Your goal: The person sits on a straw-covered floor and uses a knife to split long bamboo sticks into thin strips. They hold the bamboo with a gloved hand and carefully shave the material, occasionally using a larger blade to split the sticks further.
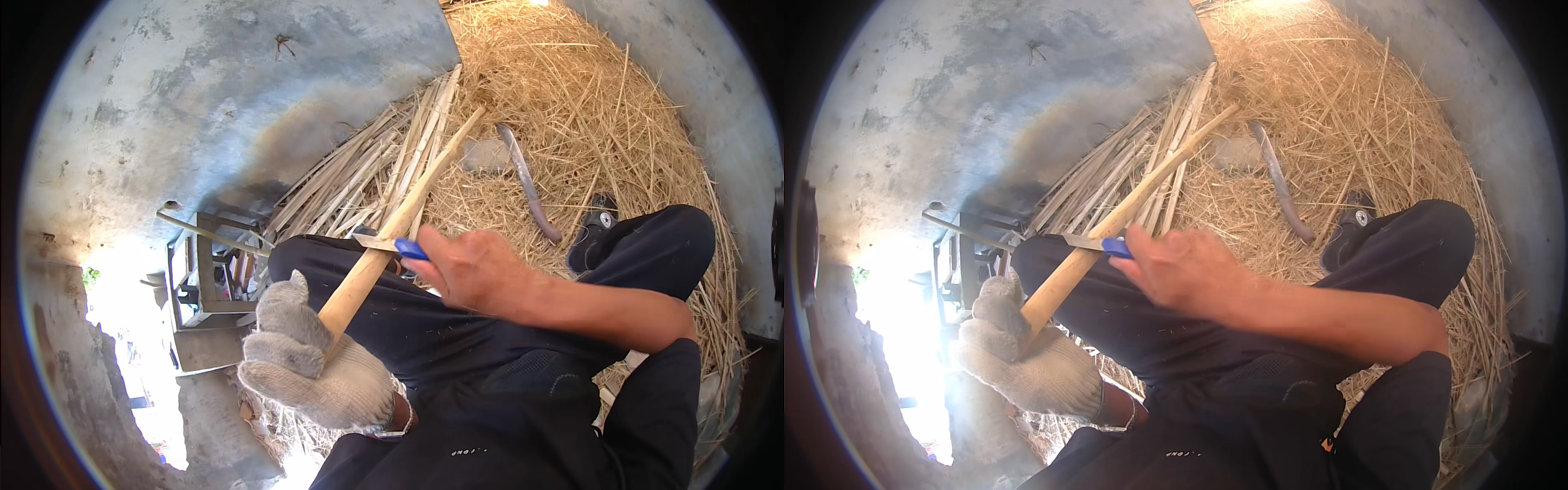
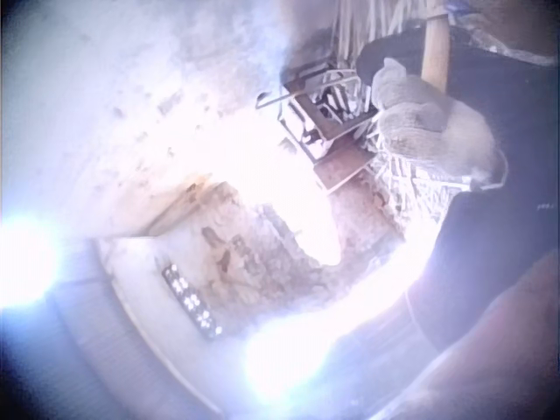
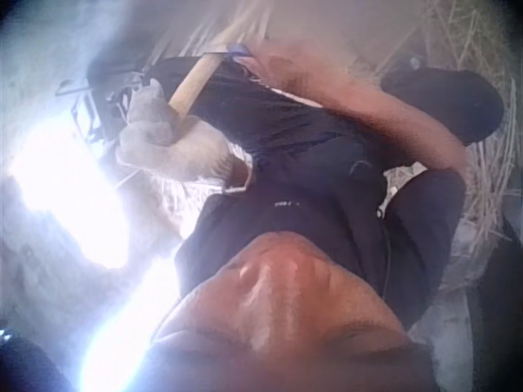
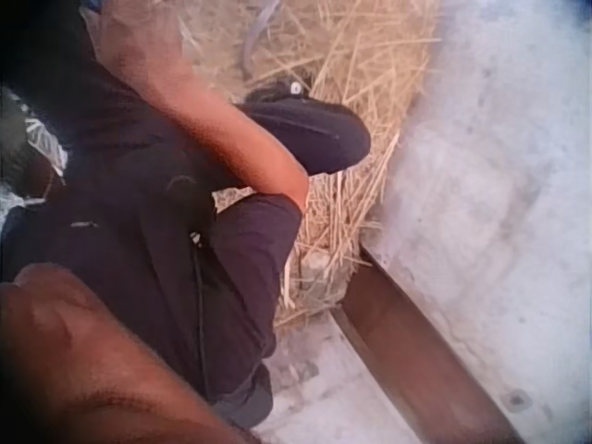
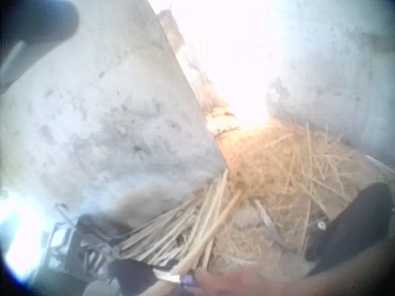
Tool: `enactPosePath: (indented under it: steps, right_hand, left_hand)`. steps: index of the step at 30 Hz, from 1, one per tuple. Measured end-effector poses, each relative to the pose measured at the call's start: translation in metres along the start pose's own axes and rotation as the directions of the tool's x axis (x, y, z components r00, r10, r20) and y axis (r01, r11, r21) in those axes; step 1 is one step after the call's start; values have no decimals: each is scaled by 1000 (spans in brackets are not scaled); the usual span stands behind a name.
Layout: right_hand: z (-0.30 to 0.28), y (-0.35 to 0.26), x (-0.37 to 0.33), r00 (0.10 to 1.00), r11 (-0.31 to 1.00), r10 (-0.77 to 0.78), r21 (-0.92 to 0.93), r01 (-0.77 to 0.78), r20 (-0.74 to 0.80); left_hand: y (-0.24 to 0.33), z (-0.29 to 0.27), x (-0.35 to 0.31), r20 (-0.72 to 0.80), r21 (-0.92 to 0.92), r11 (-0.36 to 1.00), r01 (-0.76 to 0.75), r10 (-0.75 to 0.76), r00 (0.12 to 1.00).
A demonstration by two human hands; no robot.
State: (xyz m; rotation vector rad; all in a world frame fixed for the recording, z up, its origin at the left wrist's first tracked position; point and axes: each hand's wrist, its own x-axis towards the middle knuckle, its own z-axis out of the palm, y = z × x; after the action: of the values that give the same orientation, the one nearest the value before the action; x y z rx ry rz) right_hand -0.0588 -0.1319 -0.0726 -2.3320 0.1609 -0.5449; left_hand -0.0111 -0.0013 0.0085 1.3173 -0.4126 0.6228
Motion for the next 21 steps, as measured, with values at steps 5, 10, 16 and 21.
enactPosePath:
  steps: [5, 10, 16, 21]
  right_hand:
    - [-6, -6, 0, 990, 990, 136, 28, -137, 32]
    - [-17, -20, -5, 998, 989, 52, 134, -55, 24]
    - [-41, -38, -6, 988, 962, 77, 250, -108, 134]
    - [-70, -79, -13, 982, 964, -59, 267, 9, 182]
  left_hand:
    - [-2, 12, -5, -11, 80, 997, -6, 7, 1000]
    - [2, 1, -7, 201, 83, 995, -51, 33, 979]
    - [-19, -15, 0, 262, -199, 977, -78, 130, 956]
    - [-16, -28, 0, 299, -14, 991, -134, 133, 945]
